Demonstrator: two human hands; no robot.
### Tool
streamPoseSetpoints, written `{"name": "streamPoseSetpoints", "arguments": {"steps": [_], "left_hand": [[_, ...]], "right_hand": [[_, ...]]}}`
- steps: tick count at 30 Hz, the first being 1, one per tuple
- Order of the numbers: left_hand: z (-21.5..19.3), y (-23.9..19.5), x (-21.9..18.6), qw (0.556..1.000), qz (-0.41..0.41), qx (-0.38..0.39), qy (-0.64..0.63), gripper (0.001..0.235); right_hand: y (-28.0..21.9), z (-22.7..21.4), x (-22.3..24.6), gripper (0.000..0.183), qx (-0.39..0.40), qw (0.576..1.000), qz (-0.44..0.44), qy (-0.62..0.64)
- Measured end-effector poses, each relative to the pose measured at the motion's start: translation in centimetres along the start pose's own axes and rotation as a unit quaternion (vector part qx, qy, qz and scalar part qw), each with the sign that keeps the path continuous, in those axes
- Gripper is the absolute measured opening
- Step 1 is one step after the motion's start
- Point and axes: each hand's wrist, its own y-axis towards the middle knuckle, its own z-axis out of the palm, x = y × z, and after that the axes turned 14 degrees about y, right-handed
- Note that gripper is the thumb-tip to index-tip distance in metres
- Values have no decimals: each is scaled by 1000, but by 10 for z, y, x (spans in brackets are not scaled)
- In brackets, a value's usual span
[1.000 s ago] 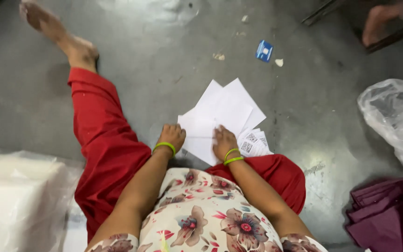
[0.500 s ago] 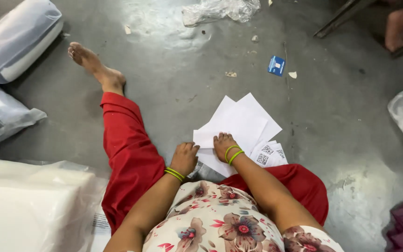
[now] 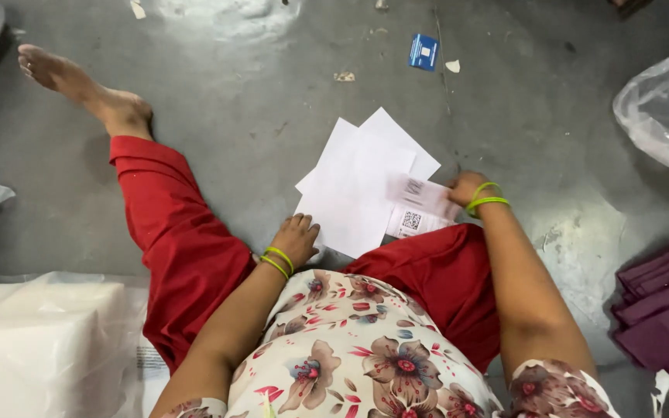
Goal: The person folds small paper labels or instruction sheets by hand.
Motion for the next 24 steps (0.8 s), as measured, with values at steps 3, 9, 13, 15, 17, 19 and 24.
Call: {"name": "streamPoseSetpoints", "arguments": {"steps": [3,9,13,15,17,19,24], "left_hand": [[2,3,-3,1000,1,5,13,63],[0,2,-6,999,-2,-18,30,59],[3,6,-5,999,7,-24,43,59],[5,5,-5,999,8,-24,41,53],[0,8,-6,999,14,1,46,52],[6,14,-5,998,27,21,56,52],[14,26,-8,991,49,26,123,50]], "right_hand": [[9,37,-48,40,75,995,34,-51],[2,58,-24,40,117,984,109,-72],[13,65,-22,39,102,985,125,-67],[0,58,5,38,94,985,106,-97],[-15,50,52,38,101,982,83,-135],[-16,45,79,39,101,978,63,-169],[62,70,51,59,-97,985,-92,104]]}}
